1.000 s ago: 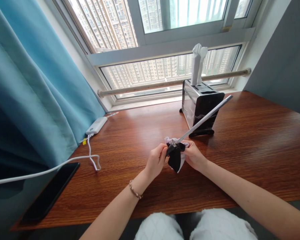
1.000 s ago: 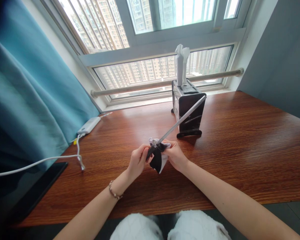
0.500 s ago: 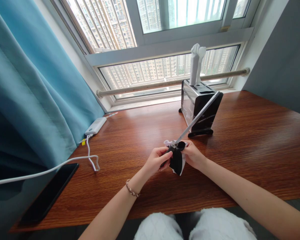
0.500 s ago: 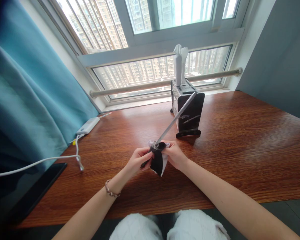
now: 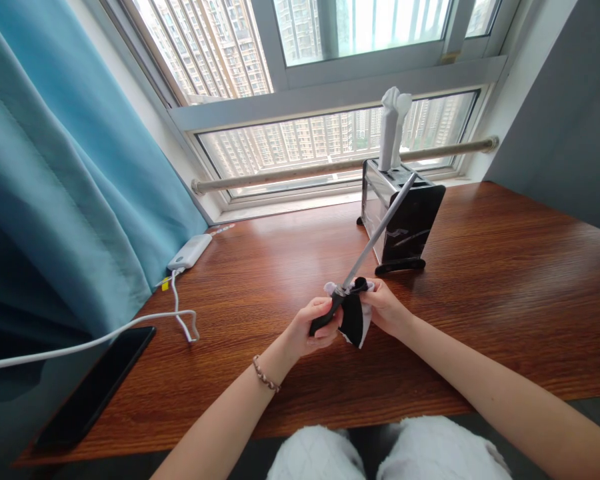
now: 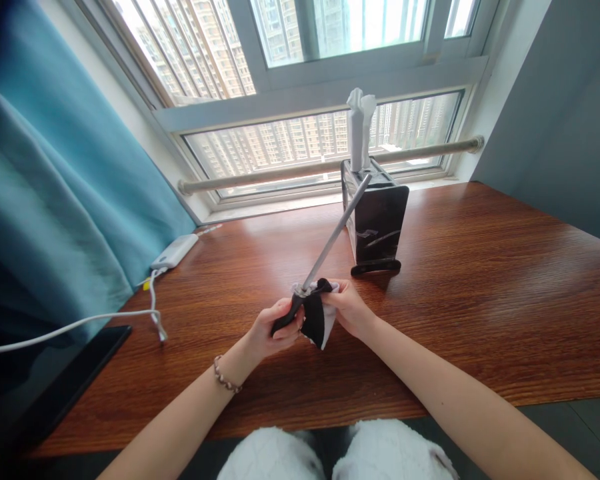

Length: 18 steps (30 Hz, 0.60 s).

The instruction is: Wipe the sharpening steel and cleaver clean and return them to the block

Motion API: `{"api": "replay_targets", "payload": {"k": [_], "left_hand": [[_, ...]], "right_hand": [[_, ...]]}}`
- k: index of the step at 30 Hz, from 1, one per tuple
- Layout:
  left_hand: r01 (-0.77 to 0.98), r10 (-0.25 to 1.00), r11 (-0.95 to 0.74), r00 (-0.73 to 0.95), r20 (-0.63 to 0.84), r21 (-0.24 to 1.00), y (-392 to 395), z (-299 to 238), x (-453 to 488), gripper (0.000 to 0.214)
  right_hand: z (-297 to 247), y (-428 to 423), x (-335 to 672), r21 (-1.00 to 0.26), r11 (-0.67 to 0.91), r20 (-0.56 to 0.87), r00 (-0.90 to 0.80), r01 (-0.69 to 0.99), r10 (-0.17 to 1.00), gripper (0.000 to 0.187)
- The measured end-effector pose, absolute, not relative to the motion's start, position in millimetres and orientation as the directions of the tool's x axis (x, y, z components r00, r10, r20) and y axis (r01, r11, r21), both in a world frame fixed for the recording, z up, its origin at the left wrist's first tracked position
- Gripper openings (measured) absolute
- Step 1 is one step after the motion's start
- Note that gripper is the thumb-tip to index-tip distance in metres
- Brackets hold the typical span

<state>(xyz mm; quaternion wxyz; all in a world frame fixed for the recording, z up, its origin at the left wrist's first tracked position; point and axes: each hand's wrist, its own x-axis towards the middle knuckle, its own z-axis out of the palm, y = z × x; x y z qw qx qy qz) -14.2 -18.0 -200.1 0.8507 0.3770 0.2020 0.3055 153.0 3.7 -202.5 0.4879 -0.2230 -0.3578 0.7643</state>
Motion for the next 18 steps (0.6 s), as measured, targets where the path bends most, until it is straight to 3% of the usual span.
{"api": "replay_targets", "payload": {"k": [7, 13, 16, 18], "left_hand": [[-0.383, 0.711, 0.477, 0.697, -0.092, 0.791, -18, -201, -13, 0.028], [-0.260, 0.745, 0.427, 0.644, -0.174, 0.866, -19, -202, -5, 0.026], [-0.129, 0.802, 0.309, 0.568, -0.185, 0.942, -20, -202, -2, 0.029], [0.026, 0.884, 0.118, 0.452, -0.117, 0.993, -21, -200, -1, 0.029]], "right_hand": [[-201, 12, 161, -0.682, -0.223, 0.008, -0.312, -0.696, 0.950, 0.019], [-193, 10, 163, -0.775, -0.211, 0.044, -0.385, -0.596, 0.922, 0.020], [-194, 11, 163, -0.828, -0.155, 0.045, -0.340, -0.538, 0.939, 0.018], [-196, 12, 163, -0.863, -0.088, 0.066, -0.285, -0.497, 0.956, 0.016]]}}
